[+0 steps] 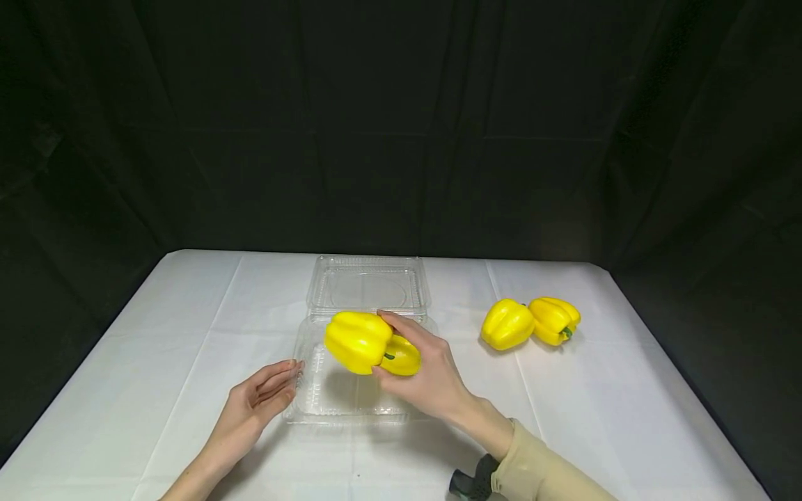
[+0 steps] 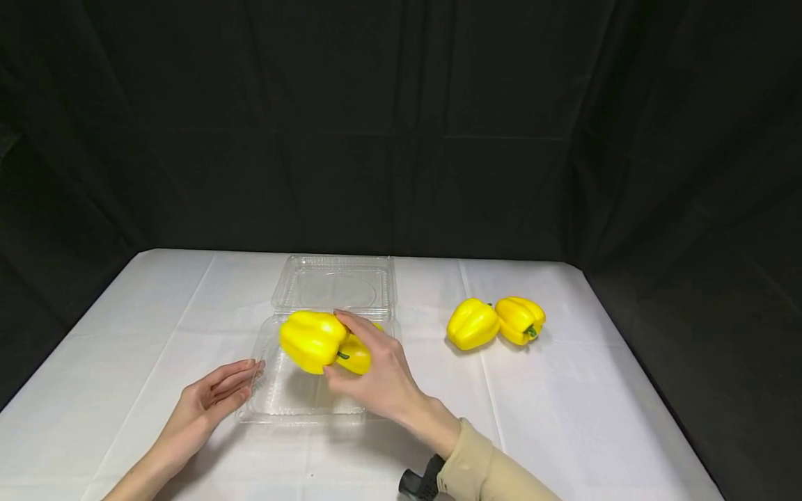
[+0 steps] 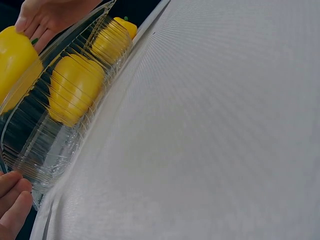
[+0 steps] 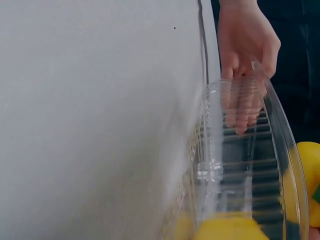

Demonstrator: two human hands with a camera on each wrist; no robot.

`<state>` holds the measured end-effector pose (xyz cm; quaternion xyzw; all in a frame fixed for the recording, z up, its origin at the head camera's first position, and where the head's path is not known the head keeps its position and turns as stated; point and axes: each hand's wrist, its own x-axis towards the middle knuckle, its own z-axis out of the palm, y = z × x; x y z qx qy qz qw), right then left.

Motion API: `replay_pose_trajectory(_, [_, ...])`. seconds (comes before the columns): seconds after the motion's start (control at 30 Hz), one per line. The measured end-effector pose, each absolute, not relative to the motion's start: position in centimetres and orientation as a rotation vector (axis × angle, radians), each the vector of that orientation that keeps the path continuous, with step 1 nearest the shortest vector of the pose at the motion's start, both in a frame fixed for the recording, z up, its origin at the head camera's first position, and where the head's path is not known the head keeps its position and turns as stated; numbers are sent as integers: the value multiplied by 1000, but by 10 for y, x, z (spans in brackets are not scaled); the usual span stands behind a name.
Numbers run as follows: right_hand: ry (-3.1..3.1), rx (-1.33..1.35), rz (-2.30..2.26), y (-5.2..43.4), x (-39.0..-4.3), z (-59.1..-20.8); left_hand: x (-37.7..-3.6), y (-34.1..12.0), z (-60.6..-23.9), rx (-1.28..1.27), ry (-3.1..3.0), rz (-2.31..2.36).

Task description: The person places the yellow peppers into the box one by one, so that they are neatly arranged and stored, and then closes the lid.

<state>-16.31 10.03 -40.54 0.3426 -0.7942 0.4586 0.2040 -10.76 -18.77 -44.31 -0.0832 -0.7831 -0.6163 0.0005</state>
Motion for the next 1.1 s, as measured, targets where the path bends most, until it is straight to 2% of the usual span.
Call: replay_pose_trajectory(1.1, [-2523,955,1221,68,-165,-421,-106,-187,-443,-233,-2466,-1943])
